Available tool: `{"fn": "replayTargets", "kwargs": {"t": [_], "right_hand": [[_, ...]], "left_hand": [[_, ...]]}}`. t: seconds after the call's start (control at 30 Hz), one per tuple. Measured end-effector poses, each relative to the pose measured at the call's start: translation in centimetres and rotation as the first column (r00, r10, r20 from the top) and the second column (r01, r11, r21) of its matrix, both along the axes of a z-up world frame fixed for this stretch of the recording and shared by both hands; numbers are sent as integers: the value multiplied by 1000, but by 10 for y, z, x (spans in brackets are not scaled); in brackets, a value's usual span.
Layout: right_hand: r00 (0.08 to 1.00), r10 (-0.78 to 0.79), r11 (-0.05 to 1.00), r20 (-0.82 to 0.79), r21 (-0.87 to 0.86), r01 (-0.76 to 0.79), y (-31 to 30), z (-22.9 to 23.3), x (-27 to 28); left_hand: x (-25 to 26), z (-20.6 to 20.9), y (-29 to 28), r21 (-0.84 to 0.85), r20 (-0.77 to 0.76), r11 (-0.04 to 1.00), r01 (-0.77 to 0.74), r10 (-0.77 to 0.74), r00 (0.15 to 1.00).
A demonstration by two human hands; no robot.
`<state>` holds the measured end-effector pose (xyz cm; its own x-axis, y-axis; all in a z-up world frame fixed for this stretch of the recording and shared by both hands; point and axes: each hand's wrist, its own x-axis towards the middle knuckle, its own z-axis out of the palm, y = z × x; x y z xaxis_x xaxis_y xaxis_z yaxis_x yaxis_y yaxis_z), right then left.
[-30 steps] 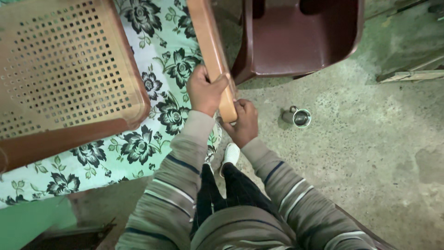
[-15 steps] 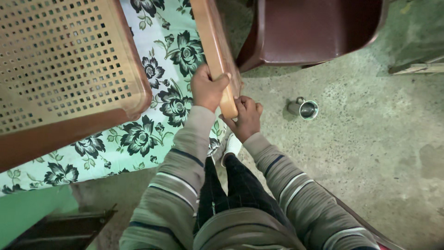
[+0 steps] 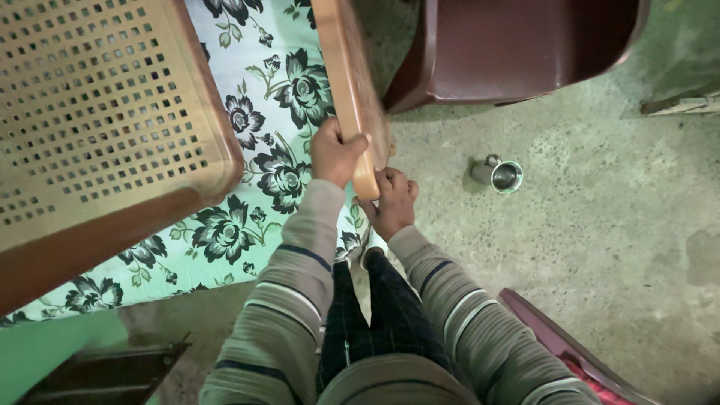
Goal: The person removes the four legs from a small plastic table by pulling them out from the underside. The legs are then placed on a nearby surface. The table top remains on the work surface throughout the clip.
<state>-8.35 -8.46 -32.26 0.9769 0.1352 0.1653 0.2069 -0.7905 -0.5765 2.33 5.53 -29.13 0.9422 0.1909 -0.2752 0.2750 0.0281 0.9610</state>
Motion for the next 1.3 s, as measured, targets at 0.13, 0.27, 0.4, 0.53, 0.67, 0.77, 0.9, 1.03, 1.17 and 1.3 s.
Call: {"fn": "replayTargets", "kwargs": {"t": [0.13,0.27,0.4,0.53,0.67,0.77,0.9,1.03,1.17,1.3], "right_hand": [[999,-16,1000,-29,10,17,-3,-12,-2],[997,-28,999,-73,-18,27,-8,-24,-1],[993,-40,998,-112,-57,34,-9,-37,-8],[995,-17,999,-101,-30,14,-13,-47,-13],[997,5,1000,-78,-29,-7,-14,-57,-16],[996,7,1000,-89,-13,-8,-9,-61,-13],[986,16,1000,-163,5,-16,-4,-56,-5],[971,-17,1000,-237,-22,12,1,-40,-3],[958,-5,1000,-288,-20,-1,2,-21,1],[928,4,1000,-371,0,-4,-3,-2,3]], "left_hand": [[-3,-12,-5,-2,-7,1000,12,-12,1000],[-4,-24,-9,-96,-50,995,2,-6,999],[-10,-32,-9,1,-76,1000,27,-27,997],[-17,-33,-10,94,-94,994,53,-45,995],[-18,-32,-9,28,-75,998,53,-51,996],[-16,-27,-3,234,-71,967,101,-86,994],[-14,-19,-2,367,-62,926,92,-74,995],[-20,-14,-1,361,-103,928,89,-55,993],[-25,-14,-1,384,-52,920,80,-65,996],[-35,-9,2,356,-55,934,41,-23,998]]}}
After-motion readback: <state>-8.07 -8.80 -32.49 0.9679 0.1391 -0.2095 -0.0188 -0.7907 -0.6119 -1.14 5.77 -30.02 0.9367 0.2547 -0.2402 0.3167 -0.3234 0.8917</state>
